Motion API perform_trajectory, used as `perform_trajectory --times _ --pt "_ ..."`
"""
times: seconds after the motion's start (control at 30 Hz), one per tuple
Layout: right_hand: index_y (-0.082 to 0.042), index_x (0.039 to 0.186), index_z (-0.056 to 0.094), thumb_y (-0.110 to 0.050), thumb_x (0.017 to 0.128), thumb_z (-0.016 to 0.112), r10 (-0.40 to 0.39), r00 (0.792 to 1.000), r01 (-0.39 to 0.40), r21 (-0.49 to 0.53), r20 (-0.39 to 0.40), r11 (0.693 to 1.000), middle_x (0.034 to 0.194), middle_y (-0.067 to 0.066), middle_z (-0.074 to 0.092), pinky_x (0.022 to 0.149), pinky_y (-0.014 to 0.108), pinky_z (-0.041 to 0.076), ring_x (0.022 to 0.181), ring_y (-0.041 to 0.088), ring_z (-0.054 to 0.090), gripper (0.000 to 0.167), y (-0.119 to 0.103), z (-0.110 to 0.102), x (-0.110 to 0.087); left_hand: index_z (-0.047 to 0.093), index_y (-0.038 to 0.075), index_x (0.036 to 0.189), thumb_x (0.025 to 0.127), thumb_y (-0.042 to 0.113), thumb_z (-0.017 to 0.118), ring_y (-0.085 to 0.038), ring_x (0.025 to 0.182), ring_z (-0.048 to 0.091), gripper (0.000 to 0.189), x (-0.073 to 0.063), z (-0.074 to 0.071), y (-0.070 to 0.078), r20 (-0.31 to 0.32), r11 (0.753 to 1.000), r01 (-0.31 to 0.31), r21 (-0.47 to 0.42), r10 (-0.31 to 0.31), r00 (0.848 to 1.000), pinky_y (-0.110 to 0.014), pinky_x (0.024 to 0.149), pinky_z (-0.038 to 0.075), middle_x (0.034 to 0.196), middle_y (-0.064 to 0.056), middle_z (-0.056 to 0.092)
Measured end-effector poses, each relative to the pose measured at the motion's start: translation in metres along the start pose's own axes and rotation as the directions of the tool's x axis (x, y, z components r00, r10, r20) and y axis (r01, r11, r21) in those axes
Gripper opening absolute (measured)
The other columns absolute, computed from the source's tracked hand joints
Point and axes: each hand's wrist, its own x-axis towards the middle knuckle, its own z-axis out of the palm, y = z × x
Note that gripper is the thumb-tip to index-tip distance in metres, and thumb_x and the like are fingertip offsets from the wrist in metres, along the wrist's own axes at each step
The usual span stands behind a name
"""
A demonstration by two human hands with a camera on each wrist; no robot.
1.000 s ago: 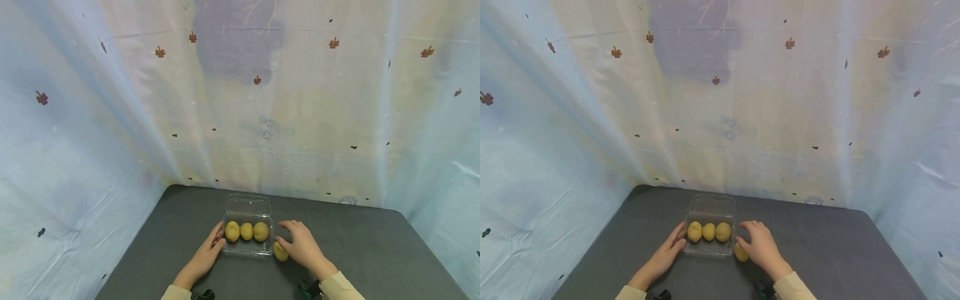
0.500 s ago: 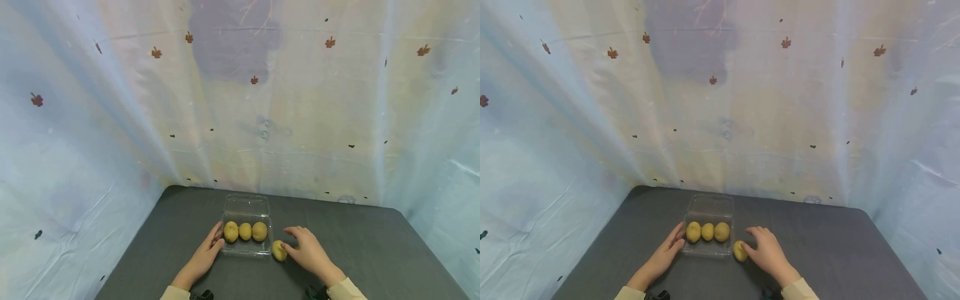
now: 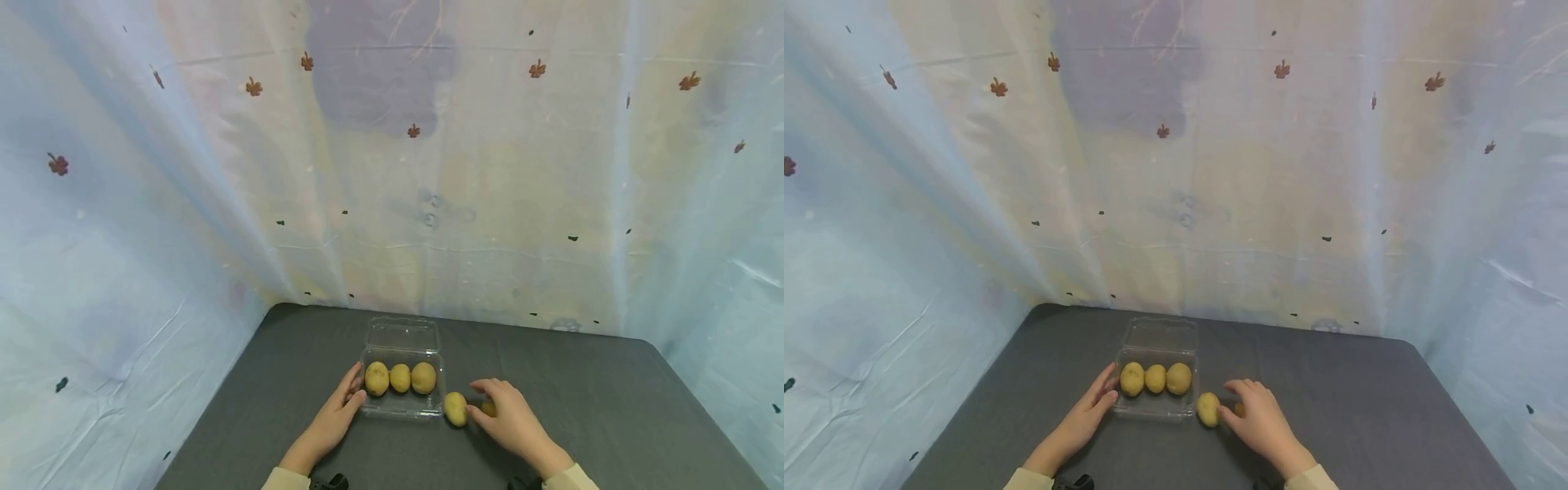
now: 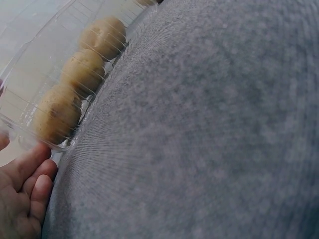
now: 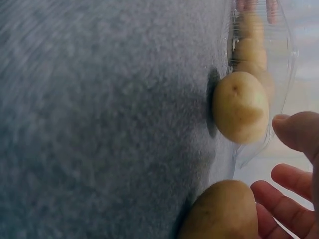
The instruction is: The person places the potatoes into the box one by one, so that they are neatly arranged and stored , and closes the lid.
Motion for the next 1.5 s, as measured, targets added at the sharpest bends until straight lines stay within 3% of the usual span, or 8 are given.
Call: perform_trajectory --times 0.4,0.67,1.0,1.17,1.5 --pt "-0.017 0.115 0.068 -0.045 0.082 0.075 -0.017 1.000 0.017 -0.022 0.000 1.000 0.105 -0.004 0.066 0.089 0.048 0.043 0.097 0.016 0.057 0.044 0.005 -0.002 -0.005 0.012 0.027 0.157 0.105 0.035 0.043 -0.033 0.141 0.028 0.061 -0.001 0.000 0.001 -0.002 1.000 -0.002 -0.004 0.002 1.000 -0.056 0.111 0.023 0.153 -0.018 0.030" --pt "-0.018 0.115 0.069 -0.043 0.080 0.078 0.025 1.000 -0.025 -0.042 0.002 0.999 0.107 -0.007 0.066 0.090 0.048 0.042 0.099 0.015 0.056 0.044 0.014 -0.003 -0.009 0.012 0.028 0.156 0.104 0.035 0.043 -0.032 0.141 0.028 0.061 0.000 0.000 -0.001 0.004 1.000 -0.009 -0.001 0.009 1.000 -0.055 0.111 0.023 0.153 -0.017 0.030" --pt "-0.019 0.114 0.068 -0.040 0.077 0.081 0.076 0.996 -0.074 -0.044 0.043 0.996 0.102 -0.011 0.062 0.071 0.035 0.042 0.087 0.010 0.053 0.044 0.029 -0.008 -0.015 0.012 0.026 0.156 0.105 0.035 0.043 -0.032 0.141 0.028 0.061 0.000 0.000 -0.002 0.004 1.000 -0.020 -0.001 0.020 1.000 -0.055 0.111 0.022 0.153 -0.018 0.030" --pt "-0.019 0.112 0.068 -0.035 0.077 0.082 0.109 0.993 -0.108 -0.027 0.046 0.994 0.100 -0.009 0.062 0.070 0.036 0.045 0.088 0.011 0.055 0.041 0.035 -0.011 -0.019 0.012 0.025 0.157 0.105 0.035 0.042 -0.032 0.141 0.028 0.061 -0.001 0.000 -0.001 0.003 1.000 -0.020 -0.004 0.020 1.000 -0.055 0.111 0.023 0.153 -0.018 0.031" --pt "-0.025 0.109 0.067 -0.040 0.077 0.081 0.163 0.985 -0.162 -0.015 0.055 0.987 0.096 -0.011 0.062 0.072 0.037 0.046 0.084 0.008 0.055 0.039 0.043 -0.012 -0.023 0.012 0.023 0.157 0.105 0.034 0.042 -0.031 0.141 0.028 0.061 -0.002 -0.001 0.001 -0.001 1.000 -0.027 -0.014 0.027 1.000 -0.054 0.111 0.023 0.153 -0.018 0.031"
